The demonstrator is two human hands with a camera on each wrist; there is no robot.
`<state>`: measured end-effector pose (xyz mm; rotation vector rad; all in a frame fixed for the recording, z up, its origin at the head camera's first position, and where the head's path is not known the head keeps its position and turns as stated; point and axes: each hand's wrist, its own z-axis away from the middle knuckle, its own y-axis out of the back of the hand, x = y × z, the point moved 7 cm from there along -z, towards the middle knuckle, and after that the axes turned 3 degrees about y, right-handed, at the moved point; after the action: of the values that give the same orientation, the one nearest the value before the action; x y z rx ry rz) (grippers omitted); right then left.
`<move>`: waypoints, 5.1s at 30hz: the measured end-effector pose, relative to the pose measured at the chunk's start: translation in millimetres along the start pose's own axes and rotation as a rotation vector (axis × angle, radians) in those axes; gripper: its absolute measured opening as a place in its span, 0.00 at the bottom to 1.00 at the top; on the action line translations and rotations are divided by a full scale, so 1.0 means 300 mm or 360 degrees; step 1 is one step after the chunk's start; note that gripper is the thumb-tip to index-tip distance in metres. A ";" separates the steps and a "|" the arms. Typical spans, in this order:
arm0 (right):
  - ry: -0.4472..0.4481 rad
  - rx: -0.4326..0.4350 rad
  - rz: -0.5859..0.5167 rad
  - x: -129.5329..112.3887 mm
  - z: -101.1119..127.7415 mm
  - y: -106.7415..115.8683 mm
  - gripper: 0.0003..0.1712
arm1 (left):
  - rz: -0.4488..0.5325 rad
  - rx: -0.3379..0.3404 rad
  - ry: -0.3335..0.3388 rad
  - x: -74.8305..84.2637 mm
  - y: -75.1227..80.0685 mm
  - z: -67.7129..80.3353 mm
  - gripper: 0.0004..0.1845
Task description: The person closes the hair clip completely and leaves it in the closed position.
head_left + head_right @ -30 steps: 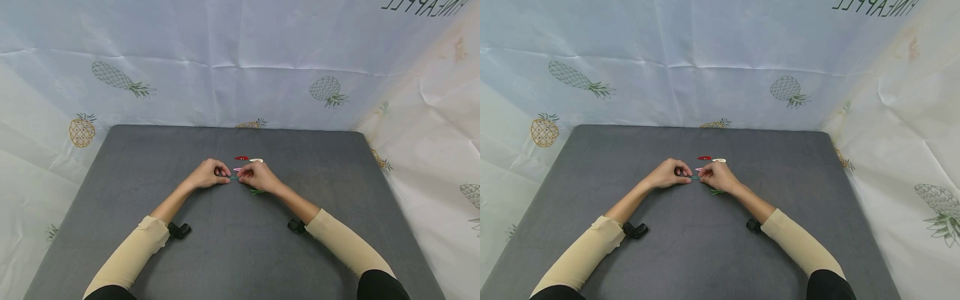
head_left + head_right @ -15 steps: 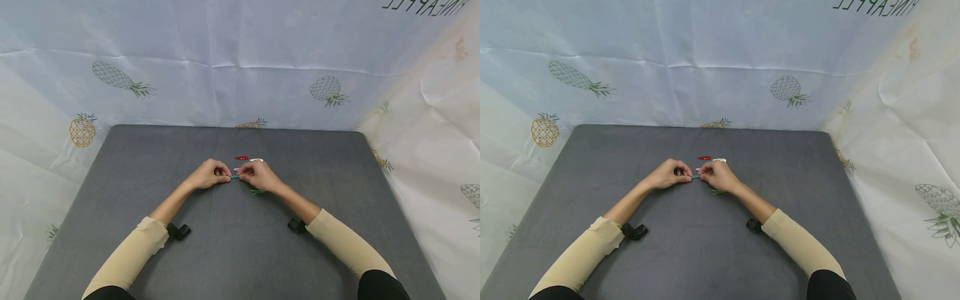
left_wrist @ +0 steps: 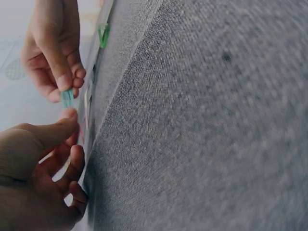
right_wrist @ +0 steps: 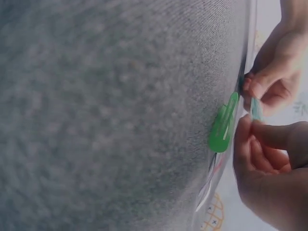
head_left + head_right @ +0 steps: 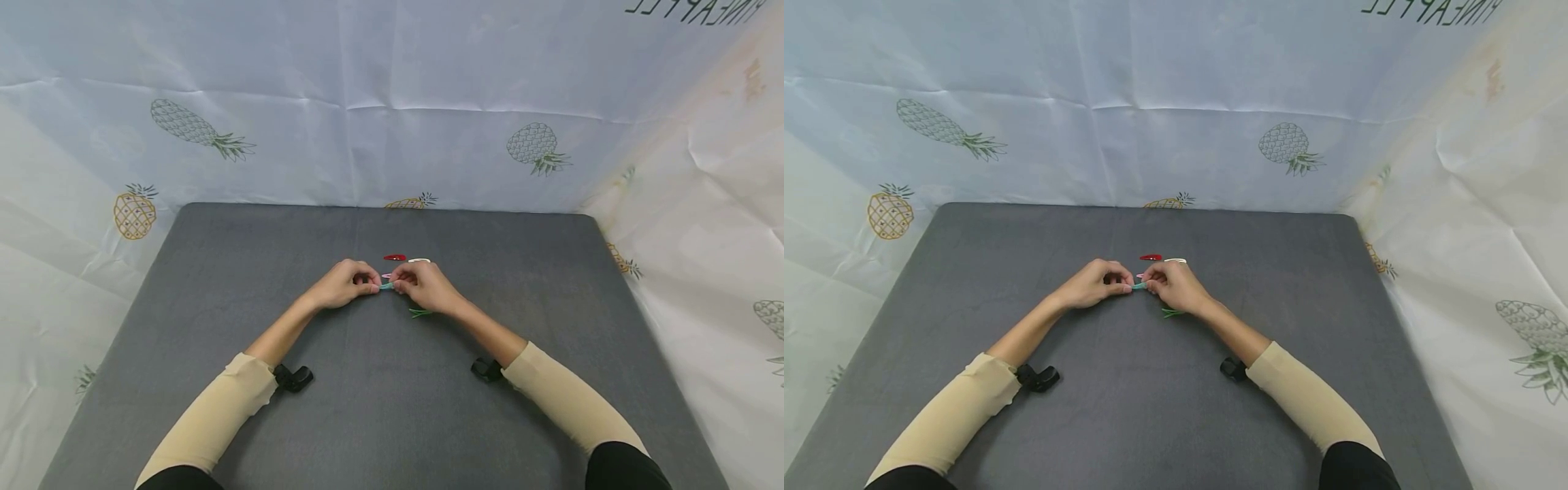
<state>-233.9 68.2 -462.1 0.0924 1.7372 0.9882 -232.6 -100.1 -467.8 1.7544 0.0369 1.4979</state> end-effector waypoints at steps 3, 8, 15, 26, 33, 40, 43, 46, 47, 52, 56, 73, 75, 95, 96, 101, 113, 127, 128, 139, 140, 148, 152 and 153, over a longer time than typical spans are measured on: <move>-0.0026 -0.0011 -0.0020 0.004 0.001 0.002 0.05 | -0.0004 0.0012 -0.0009 -0.001 -0.002 -0.003 0.04; -0.0065 -0.0004 -0.0071 0.009 0.008 0.014 0.05 | 0.0018 0.0061 0.0007 -0.005 -0.001 -0.004 0.04; -0.0063 0.0015 -0.0146 0.006 0.012 0.021 0.05 | 0.0064 0.0124 0.0026 -0.011 0.004 -0.001 0.04; -0.0125 0.0063 -0.0310 0.011 0.012 0.033 0.06 | 0.0099 0.0231 0.0015 -0.003 0.022 0.008 0.05; -0.0137 0.0098 -0.0388 0.014 0.013 0.041 0.07 | 0.0108 0.0256 -0.0006 0.002 0.023 0.010 0.05; -0.0117 0.0143 -0.0472 0.011 0.014 0.055 0.08 | 0.0089 0.0360 -0.0034 0.006 0.033 0.014 0.03; -0.0152 0.0151 -0.0483 0.011 0.017 0.060 0.09 | 0.0084 0.0399 -0.0046 0.007 0.040 0.016 0.04; -0.0203 0.0146 -0.0481 0.018 0.021 0.062 0.11 | 0.0085 0.0420 -0.0040 0.006 0.042 0.017 0.04; -0.0217 0.0143 -0.0476 0.021 0.022 0.062 0.12 | 0.0088 0.0424 -0.0033 0.004 0.043 0.017 0.04; -0.0256 0.0137 -0.0449 0.029 0.029 0.062 0.13 | 0.0085 0.0426 0.0002 -0.005 0.040 0.014 0.05; -0.0275 0.0136 -0.0426 0.034 0.033 0.060 0.11 | 0.0071 0.0421 0.0009 -0.010 0.038 0.014 0.05; -0.0253 0.0090 -0.0165 0.046 0.051 0.049 0.08 | 0.0023 0.0267 0.0000 -0.012 0.007 0.012 0.02; -0.0258 0.0074 -0.0140 0.050 0.051 0.045 0.08 | 0.0018 0.0247 0.0014 -0.012 0.004 0.011 0.02; -0.0239 -0.0087 -0.0025 0.050 0.040 0.022 0.06 | -0.0107 0.0173 0.0169 -0.019 -0.016 0.004 0.04; -0.0239 -0.0092 -0.0029 0.050 0.039 0.022 0.06 | -0.0120 0.0170 0.0173 -0.019 -0.016 0.004 0.04; -0.0239 -0.0107 -0.0037 0.050 0.038 0.024 0.06 | -0.0158 0.0160 0.0184 -0.024 -0.020 0.000 0.04; -0.0244 -0.0126 -0.0003 0.053 0.032 0.024 0.06 | -0.0183 0.0173 0.0211 -0.023 -0.024 -0.004 0.04; -0.0251 -0.0129 0.0029 0.057 0.027 0.021 0.05 | -0.0174 0.0179 0.0209 -0.025 -0.025 -0.006 0.04; -0.0250 -0.0129 0.0029 0.057 0.027 0.021 0.05 | -0.0171 0.0180 0.0209 -0.025 -0.025 -0.006 0.04; -0.0236 -0.0125 0.0038 0.055 0.027 0.020 0.05 | -0.0160 0.0184 0.0208 -0.024 -0.027 -0.006 0.04; -0.0235 -0.0124 0.0042 0.055 0.027 0.021 0.05 | -0.0160 0.0186 0.0207 -0.023 -0.027 -0.006 0.04; -0.0212 -0.0115 0.0078 0.047 0.028 0.023 0.05 | -0.0145 0.0187 0.0208 -0.019 -0.025 -0.004 0.05; -0.0211 -0.0110 0.0084 0.046 0.027 0.022 0.06 | -0.0143 0.0189 0.0208 -0.018 -0.025 -0.003 0.05; -0.0214 -0.0110 0.0082 0.046 0.026 0.022 0.06 | -0.0143 0.0190 0.0209 -0.018 -0.025 -0.003 0.05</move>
<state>-235.7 83.9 -468.9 0.1562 1.5834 1.0552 -231.6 -97.2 -476.6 1.7208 0.2739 1.5706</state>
